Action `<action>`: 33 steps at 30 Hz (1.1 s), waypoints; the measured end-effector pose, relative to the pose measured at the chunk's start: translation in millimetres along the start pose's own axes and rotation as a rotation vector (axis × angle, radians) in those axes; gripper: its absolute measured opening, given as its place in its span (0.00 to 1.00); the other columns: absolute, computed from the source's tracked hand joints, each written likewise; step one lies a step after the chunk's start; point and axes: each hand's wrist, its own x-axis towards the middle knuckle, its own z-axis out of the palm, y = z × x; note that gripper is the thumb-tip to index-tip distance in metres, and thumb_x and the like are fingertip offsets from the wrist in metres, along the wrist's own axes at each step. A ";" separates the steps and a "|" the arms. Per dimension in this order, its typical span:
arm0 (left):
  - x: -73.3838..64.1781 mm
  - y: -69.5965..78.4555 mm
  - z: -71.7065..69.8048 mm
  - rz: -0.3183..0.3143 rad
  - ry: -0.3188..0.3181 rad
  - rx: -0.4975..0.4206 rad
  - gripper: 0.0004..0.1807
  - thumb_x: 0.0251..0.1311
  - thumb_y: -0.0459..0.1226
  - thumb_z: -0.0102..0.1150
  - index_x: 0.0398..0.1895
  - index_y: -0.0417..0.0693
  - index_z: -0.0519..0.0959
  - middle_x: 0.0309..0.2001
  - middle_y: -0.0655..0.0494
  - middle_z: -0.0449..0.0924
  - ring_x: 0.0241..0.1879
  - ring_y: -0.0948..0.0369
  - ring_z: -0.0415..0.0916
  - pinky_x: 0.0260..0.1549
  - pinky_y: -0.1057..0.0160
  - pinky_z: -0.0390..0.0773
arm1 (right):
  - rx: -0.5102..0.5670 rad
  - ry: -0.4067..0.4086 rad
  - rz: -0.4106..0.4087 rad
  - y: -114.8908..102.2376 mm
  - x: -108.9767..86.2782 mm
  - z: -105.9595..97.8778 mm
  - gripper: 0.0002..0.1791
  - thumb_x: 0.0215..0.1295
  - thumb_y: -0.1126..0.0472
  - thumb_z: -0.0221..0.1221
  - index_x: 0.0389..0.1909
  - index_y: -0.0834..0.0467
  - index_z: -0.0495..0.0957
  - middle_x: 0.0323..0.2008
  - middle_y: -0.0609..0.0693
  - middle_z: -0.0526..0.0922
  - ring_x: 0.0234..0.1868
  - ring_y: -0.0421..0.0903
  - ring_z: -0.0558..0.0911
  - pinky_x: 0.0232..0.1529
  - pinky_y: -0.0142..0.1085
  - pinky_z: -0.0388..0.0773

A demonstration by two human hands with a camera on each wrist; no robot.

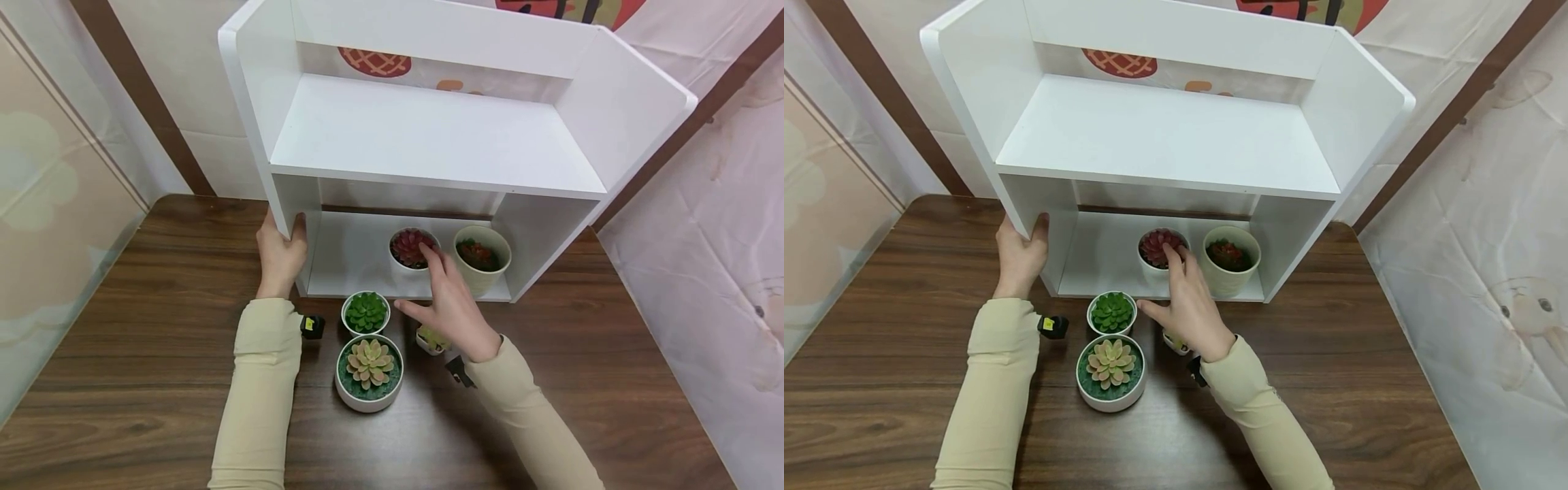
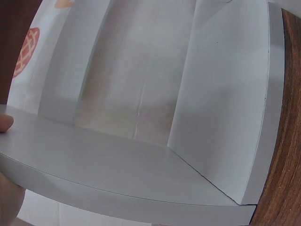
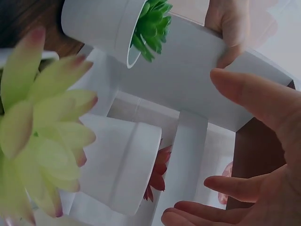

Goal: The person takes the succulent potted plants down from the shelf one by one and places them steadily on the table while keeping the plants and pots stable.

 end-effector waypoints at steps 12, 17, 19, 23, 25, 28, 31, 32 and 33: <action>-0.2 -0.1 0.7 0.003 -0.007 -0.010 0.19 0.65 0.29 0.49 0.59 0.31 0.69 0.57 0.34 0.74 0.60 0.44 0.71 0.60 0.44 0.69 | -0.005 0.028 -0.045 7.9 13.6 1.2 0.49 0.51 0.54 0.72 0.69 0.67 0.56 0.65 0.66 0.62 0.64 0.59 0.66 0.65 0.50 0.65; -0.4 0.3 1.6 0.001 -0.010 -0.011 0.20 0.65 0.29 0.49 0.59 0.31 0.69 0.58 0.33 0.74 0.60 0.43 0.71 0.59 0.43 0.69 | -0.001 0.012 -0.026 9.5 16.0 1.4 0.50 0.51 0.53 0.71 0.69 0.67 0.56 0.65 0.67 0.61 0.64 0.60 0.65 0.65 0.52 0.65; -0.8 0.6 1.9 -0.002 -0.011 -0.010 0.20 0.65 0.29 0.49 0.60 0.31 0.69 0.58 0.33 0.74 0.60 0.43 0.71 0.59 0.43 0.70 | 0.001 0.008 -0.020 10.4 17.2 1.8 0.50 0.51 0.53 0.72 0.69 0.68 0.56 0.65 0.68 0.61 0.64 0.61 0.65 0.65 0.52 0.65; -1.3 0.7 2.5 0.003 -0.007 0.002 0.20 0.65 0.29 0.49 0.60 0.31 0.69 0.57 0.33 0.74 0.60 0.43 0.71 0.59 0.43 0.70 | 0.001 -0.007 -0.002 13.0 20.4 3.5 0.50 0.51 0.52 0.71 0.70 0.67 0.55 0.65 0.69 0.61 0.65 0.61 0.65 0.65 0.52 0.65; -1.4 1.1 2.8 0.007 -0.005 0.004 0.20 0.65 0.29 0.49 0.60 0.32 0.69 0.57 0.33 0.74 0.60 0.43 0.71 0.59 0.43 0.70 | 0.003 -0.015 0.007 14.4 21.9 4.6 0.50 0.52 0.52 0.71 0.70 0.67 0.55 0.65 0.69 0.61 0.65 0.61 0.65 0.65 0.52 0.65; -1.3 1.6 3.1 0.012 -0.002 0.003 0.20 0.65 0.29 0.50 0.60 0.32 0.69 0.57 0.34 0.74 0.60 0.43 0.71 0.59 0.43 0.70 | 0.006 -0.016 0.012 16.2 24.3 6.2 0.50 0.51 0.52 0.71 0.70 0.67 0.55 0.66 0.69 0.61 0.65 0.62 0.65 0.65 0.52 0.64; -1.1 2.0 3.1 0.010 -0.003 -0.001 0.20 0.65 0.29 0.50 0.60 0.32 0.69 0.58 0.34 0.74 0.60 0.43 0.71 0.59 0.43 0.70 | 0.010 -0.009 0.019 17.6 25.8 7.8 0.50 0.50 0.53 0.71 0.70 0.67 0.56 0.65 0.69 0.61 0.65 0.62 0.65 0.66 0.52 0.64; -1.1 2.3 3.1 0.009 -0.003 0.000 0.20 0.65 0.29 0.50 0.60 0.32 0.69 0.58 0.34 0.74 0.60 0.43 0.71 0.59 0.43 0.70 | 0.010 -0.007 0.020 18.2 26.3 8.3 0.50 0.50 0.53 0.71 0.69 0.68 0.56 0.65 0.70 0.62 0.65 0.62 0.65 0.65 0.52 0.64; -1.2 2.5 3.1 0.008 -0.003 -0.001 0.20 0.65 0.29 0.50 0.60 0.32 0.69 0.58 0.34 0.74 0.60 0.43 0.71 0.59 0.43 0.70 | 0.011 -0.007 0.021 18.6 26.6 8.7 0.50 0.50 0.53 0.72 0.69 0.68 0.56 0.65 0.70 0.62 0.65 0.62 0.65 0.65 0.52 0.64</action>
